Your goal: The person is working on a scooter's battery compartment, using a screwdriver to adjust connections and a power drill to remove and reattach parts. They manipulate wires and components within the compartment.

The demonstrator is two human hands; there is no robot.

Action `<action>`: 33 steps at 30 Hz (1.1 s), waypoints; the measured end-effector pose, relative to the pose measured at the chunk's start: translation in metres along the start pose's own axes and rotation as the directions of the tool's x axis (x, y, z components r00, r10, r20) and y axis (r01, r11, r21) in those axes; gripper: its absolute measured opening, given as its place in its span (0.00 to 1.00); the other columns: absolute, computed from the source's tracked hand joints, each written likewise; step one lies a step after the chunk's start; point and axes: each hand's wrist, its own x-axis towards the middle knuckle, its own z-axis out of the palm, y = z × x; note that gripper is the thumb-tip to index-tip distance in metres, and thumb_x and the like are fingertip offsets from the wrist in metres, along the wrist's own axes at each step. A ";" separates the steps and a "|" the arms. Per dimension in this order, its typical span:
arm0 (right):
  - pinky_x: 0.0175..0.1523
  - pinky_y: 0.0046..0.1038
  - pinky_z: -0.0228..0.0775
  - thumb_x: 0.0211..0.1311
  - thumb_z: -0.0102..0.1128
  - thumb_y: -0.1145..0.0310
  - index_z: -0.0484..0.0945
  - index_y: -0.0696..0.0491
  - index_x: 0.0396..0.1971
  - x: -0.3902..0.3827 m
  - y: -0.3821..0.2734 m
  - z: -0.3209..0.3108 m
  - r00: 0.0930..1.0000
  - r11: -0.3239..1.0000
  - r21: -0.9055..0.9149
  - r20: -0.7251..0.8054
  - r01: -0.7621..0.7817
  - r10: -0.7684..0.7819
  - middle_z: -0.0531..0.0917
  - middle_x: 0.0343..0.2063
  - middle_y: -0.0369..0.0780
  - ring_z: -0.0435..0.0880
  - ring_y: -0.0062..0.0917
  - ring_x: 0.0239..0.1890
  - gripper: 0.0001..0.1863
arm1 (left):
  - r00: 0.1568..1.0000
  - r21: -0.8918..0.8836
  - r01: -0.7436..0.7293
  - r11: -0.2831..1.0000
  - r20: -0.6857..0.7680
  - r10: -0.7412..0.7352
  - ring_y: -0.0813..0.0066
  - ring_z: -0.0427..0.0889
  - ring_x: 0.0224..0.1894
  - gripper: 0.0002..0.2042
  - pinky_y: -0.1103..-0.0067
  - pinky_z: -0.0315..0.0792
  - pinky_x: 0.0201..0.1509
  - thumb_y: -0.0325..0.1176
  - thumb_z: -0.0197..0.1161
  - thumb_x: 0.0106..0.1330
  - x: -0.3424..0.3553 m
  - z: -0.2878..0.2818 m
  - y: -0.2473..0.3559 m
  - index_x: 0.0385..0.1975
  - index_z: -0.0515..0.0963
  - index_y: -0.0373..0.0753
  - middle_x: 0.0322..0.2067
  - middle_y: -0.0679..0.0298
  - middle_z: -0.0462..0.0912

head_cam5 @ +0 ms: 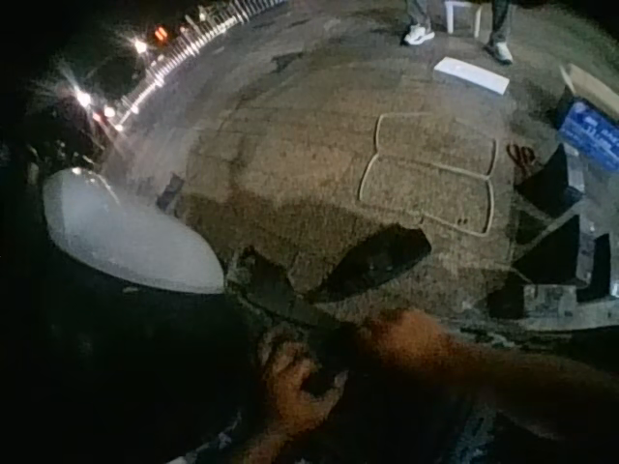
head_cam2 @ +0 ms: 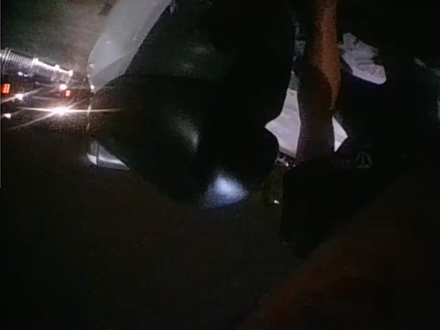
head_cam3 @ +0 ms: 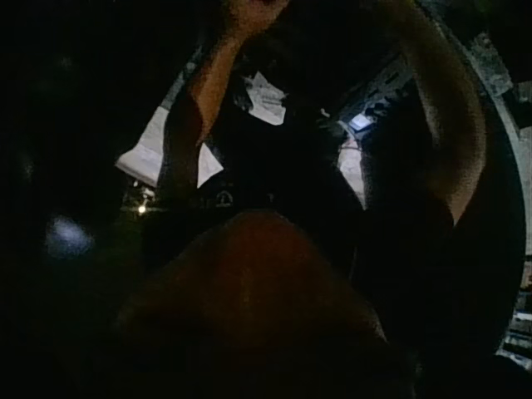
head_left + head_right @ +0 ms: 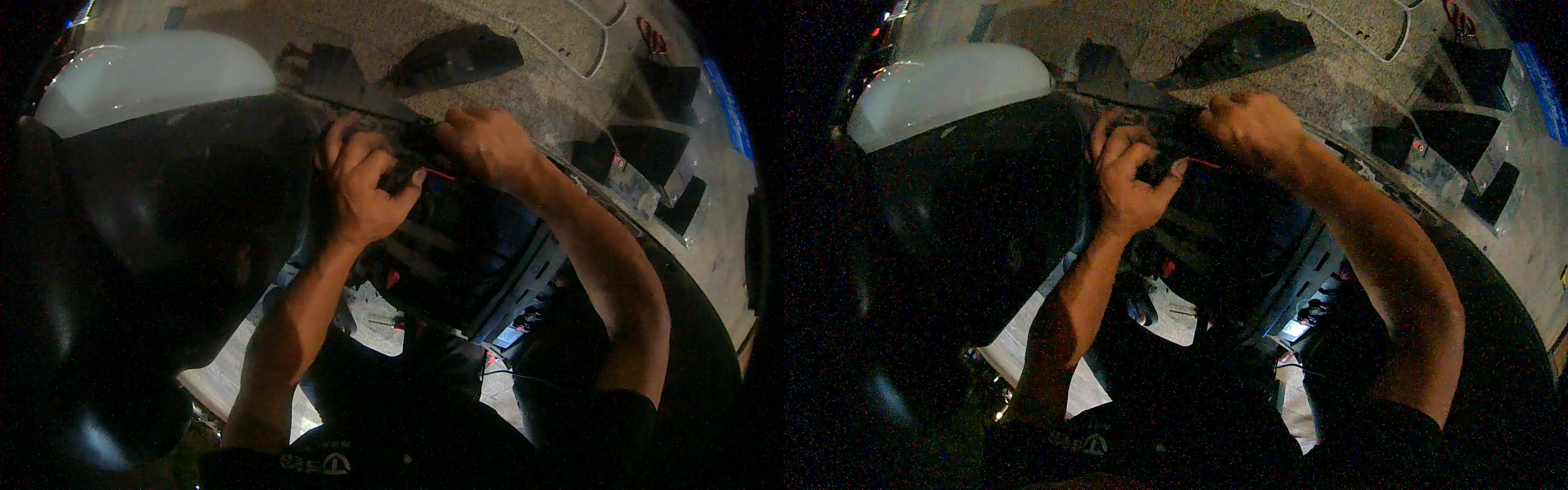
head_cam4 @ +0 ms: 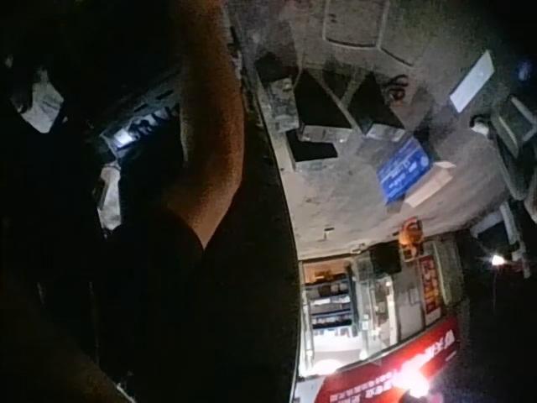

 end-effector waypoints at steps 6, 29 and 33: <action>0.37 0.37 0.78 0.57 0.55 0.65 0.74 0.50 0.47 -0.005 -0.014 -0.021 1.000 0.999 -0.038 -0.010 -0.026 0.026 0.79 0.39 0.42 0.82 0.40 0.42 0.17 | 0.994 -0.069 0.053 0.996 -0.092 -0.059 0.47 0.64 0.60 0.14 0.55 0.57 0.63 0.40 0.74 0.46 -0.005 0.008 0.000 0.25 0.77 0.39 0.49 0.57 0.73; 0.36 0.44 0.75 0.54 0.64 0.58 0.77 0.49 0.38 -0.005 -0.021 -0.010 0.969 0.976 0.058 -0.120 -0.212 0.217 0.80 0.32 0.44 0.82 0.46 0.35 0.14 | 0.948 0.260 0.075 0.963 0.281 -0.150 0.49 0.56 0.67 0.25 0.45 0.44 0.65 0.43 0.70 0.45 0.016 0.003 0.017 0.47 0.82 0.48 0.55 0.64 0.74; 0.36 0.43 0.76 0.57 0.62 0.60 0.77 0.49 0.37 -0.005 -0.030 -0.007 0.956 0.958 -0.030 -0.085 -0.285 0.282 0.81 0.31 0.44 0.83 0.45 0.35 0.12 | 0.952 0.231 0.046 0.972 0.284 -0.112 0.51 0.56 0.67 0.25 0.47 0.42 0.67 0.44 0.70 0.44 0.016 0.003 0.008 0.47 0.82 0.48 0.55 0.65 0.75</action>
